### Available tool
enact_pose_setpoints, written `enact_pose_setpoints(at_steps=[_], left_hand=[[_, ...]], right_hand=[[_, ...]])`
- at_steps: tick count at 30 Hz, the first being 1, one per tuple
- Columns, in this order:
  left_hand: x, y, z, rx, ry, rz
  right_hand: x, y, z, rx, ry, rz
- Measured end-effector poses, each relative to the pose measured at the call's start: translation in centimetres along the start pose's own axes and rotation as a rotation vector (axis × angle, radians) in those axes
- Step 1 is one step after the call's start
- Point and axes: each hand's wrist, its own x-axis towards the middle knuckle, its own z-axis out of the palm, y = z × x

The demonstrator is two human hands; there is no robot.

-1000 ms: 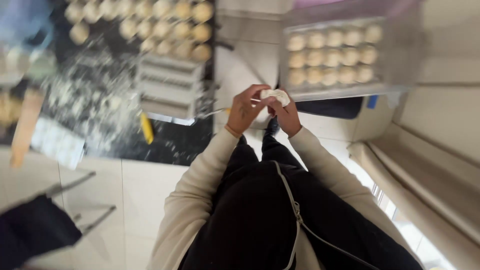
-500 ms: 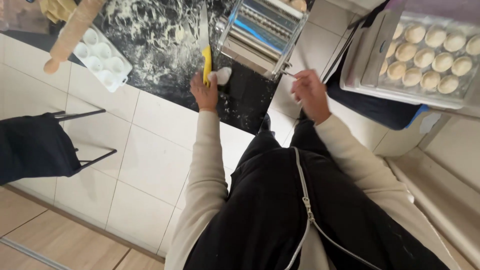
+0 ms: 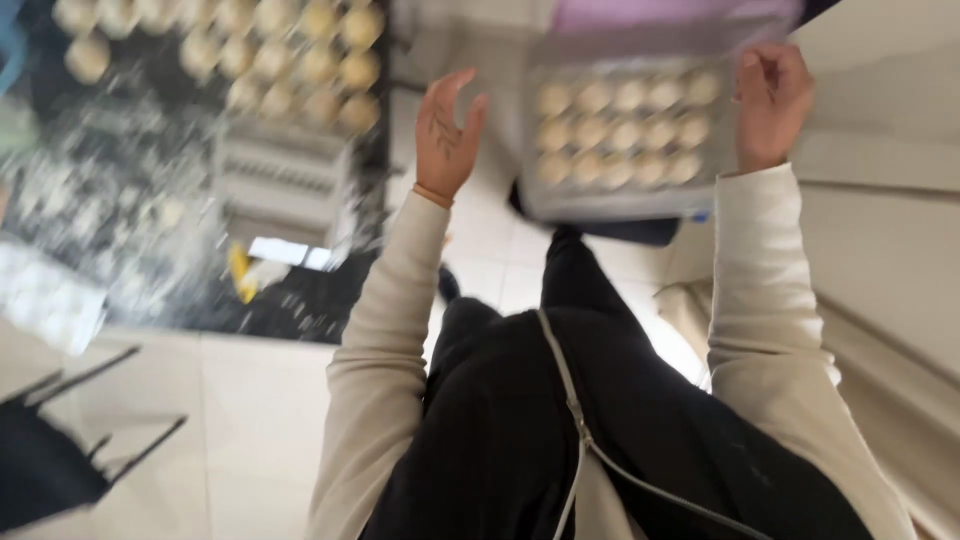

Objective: The recorder is filling, sealing, and trimming dough to make small pastries like empanadas on a floured countertop.

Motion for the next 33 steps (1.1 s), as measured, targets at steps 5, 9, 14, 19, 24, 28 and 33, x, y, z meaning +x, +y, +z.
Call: enact_pose_setpoints(at_steps=[5, 9, 14, 19, 24, 28, 33], left_hand=[[7.7, -16.6, 16.7, 0.19, -0.132, -0.176], [11.2, -29.8, 24.7, 0.411, -0.403, -0.332], [13.3, -33.5, 28.7, 0.569, -0.713, -0.182], [14.4, -28.3, 28.3, 0.474, -0.575, -0.591], [14.4, -25.5, 26.8, 0.387, -0.475, -0.403], [14.5, -21.6, 26.2, 0.32, -0.512, -0.326], [15.0, -21.0, 25.8, 0.422, -0.608, -0.089]], right_hand=[[9.7, 12.3, -12.8, -0.194, 0.111, 0.068], [13.1, 31.8, -18.2, -0.627, -0.2, 0.063], [12.3, 31.3, -13.4, -0.582, -0.137, 0.153], [12.1, 28.2, -11.6, -0.969, -0.113, 0.067], [11.7, 24.8, -11.8, -0.858, -0.048, -0.016], [10.7, 22.1, -11.9, -0.828, -0.076, 0.011], [11.5, 20.8, -12.0, -0.736, -0.004, 0.016]])
